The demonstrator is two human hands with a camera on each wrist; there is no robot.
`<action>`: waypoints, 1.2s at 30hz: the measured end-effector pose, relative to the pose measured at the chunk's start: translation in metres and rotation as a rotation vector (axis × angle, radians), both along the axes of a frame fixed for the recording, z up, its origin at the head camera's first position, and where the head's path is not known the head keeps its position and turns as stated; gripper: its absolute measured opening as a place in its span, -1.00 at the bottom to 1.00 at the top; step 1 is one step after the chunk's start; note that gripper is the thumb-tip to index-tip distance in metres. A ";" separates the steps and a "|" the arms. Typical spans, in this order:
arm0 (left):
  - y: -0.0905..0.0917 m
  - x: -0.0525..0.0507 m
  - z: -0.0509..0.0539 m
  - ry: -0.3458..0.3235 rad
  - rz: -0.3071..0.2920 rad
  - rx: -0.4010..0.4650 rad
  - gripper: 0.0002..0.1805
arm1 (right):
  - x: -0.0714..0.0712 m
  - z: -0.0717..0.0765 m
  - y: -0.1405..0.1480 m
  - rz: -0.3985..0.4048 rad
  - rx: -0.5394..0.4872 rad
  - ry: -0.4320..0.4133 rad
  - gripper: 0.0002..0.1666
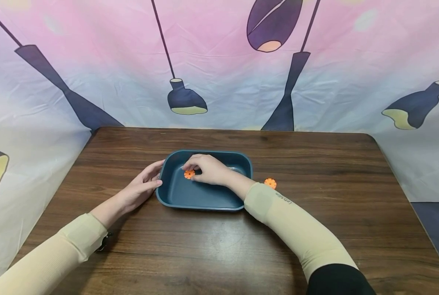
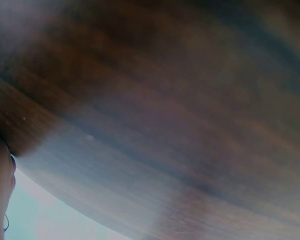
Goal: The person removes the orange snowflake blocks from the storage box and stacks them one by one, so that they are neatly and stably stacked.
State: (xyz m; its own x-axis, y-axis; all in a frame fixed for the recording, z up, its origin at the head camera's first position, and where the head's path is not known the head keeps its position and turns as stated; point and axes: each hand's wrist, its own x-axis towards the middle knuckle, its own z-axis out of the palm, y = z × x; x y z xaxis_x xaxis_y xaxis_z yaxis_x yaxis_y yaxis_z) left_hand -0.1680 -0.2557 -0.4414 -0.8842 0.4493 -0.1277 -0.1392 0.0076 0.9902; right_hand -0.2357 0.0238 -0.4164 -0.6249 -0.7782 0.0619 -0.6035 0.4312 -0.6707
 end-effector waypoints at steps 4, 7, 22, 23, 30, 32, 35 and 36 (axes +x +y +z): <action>0.000 0.000 -0.001 -0.002 0.003 0.004 -0.23 | 0.000 0.000 -0.001 0.002 0.018 0.022 -0.53; 0.000 0.000 -0.001 0.000 0.004 0.007 -0.24 | 0.000 -0.001 -0.001 0.008 0.047 0.038 -0.51; -0.001 -0.001 -0.002 -0.002 -0.001 -0.004 -0.23 | 0.001 -0.004 -0.003 0.029 0.128 0.100 -0.47; -0.001 -0.001 -0.002 -0.002 -0.001 -0.007 -0.23 | 0.001 -0.004 -0.003 0.035 0.127 0.104 -0.49; -0.001 -0.001 -0.002 0.000 -0.002 -0.013 -0.23 | 0.002 -0.004 -0.004 0.046 0.127 0.100 -0.58; -0.001 -0.001 -0.002 0.000 0.000 -0.010 -0.23 | 0.002 -0.004 -0.004 0.041 0.130 0.094 -0.60; 0.000 -0.001 -0.002 -0.001 0.005 -0.008 -0.23 | 0.003 -0.005 -0.005 0.031 0.135 0.080 -0.63; 0.000 -0.001 -0.002 -0.003 0.007 -0.009 -0.23 | 0.003 -0.005 -0.005 0.028 0.137 0.072 -0.63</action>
State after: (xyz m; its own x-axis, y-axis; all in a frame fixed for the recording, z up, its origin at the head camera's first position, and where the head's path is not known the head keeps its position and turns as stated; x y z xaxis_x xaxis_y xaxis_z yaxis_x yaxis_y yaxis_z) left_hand -0.1692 -0.2561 -0.4436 -0.8871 0.4416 -0.1341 -0.1418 0.0157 0.9898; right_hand -0.2327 0.0190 -0.4211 -0.6010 -0.7992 -0.0022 -0.6610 0.4986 -0.5608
